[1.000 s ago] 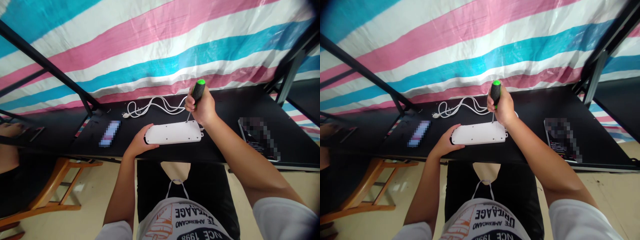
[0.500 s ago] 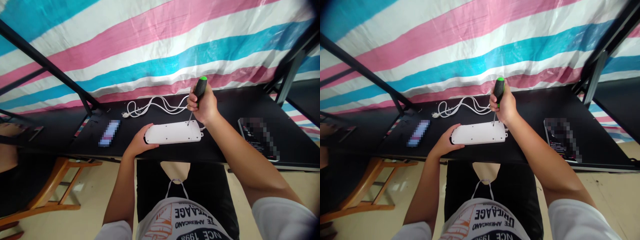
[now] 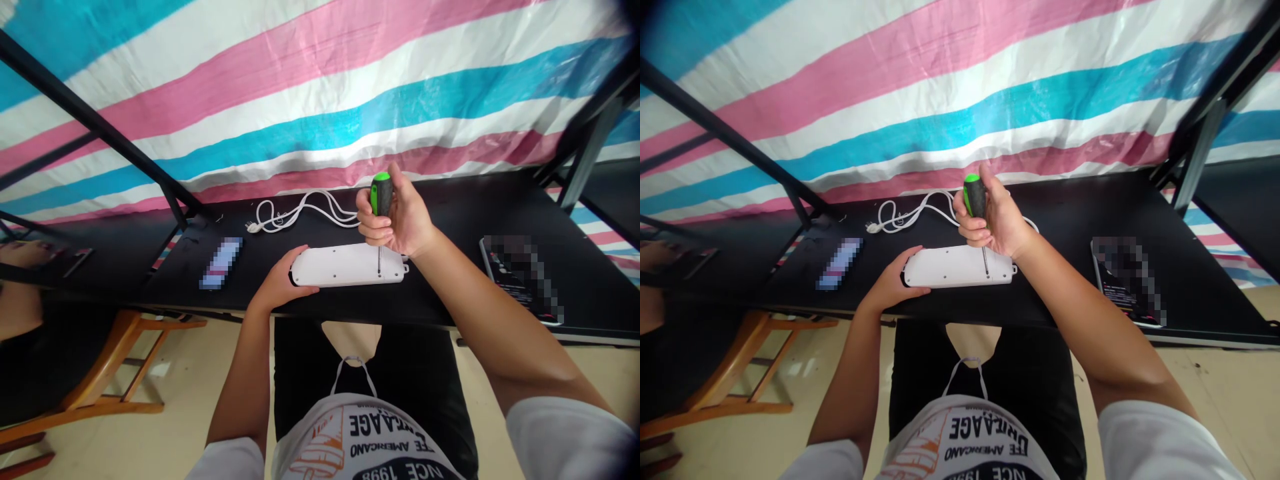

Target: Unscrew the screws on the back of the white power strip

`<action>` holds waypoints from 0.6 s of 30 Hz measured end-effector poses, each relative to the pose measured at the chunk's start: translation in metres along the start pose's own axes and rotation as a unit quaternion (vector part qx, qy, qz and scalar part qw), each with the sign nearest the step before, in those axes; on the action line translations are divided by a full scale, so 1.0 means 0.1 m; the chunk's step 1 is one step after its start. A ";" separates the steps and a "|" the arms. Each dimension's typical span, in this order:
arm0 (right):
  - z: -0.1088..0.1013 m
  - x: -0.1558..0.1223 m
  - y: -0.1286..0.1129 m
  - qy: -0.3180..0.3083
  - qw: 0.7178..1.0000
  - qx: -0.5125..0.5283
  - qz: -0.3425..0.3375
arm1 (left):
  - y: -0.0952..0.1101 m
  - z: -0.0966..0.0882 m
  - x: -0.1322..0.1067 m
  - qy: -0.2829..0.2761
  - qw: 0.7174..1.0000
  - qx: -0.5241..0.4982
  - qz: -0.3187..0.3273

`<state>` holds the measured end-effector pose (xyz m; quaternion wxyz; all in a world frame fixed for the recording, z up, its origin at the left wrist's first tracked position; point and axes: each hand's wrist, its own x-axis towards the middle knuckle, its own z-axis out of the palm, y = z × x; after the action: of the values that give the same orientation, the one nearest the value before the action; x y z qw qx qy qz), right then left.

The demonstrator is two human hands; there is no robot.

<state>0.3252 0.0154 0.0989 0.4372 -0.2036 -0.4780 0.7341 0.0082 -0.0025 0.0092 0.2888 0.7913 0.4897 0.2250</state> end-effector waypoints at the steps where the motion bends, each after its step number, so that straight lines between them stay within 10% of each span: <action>1: 0.01 0.00 0.01 -0.008 1.000 0.004 0.004 | 0.00 0.00 0.00 -0.001 1.000 0.001 -0.001; 18: 0.00 -0.03 0.08 -0.107 0.993 -0.041 -0.028 | -0.04 0.01 0.01 0.010 1.000 0.016 -0.006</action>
<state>0.3229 0.0114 0.0915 0.3957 -0.1282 -0.5571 0.7188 0.0068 0.0000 0.0055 0.2722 0.7907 0.5008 0.2233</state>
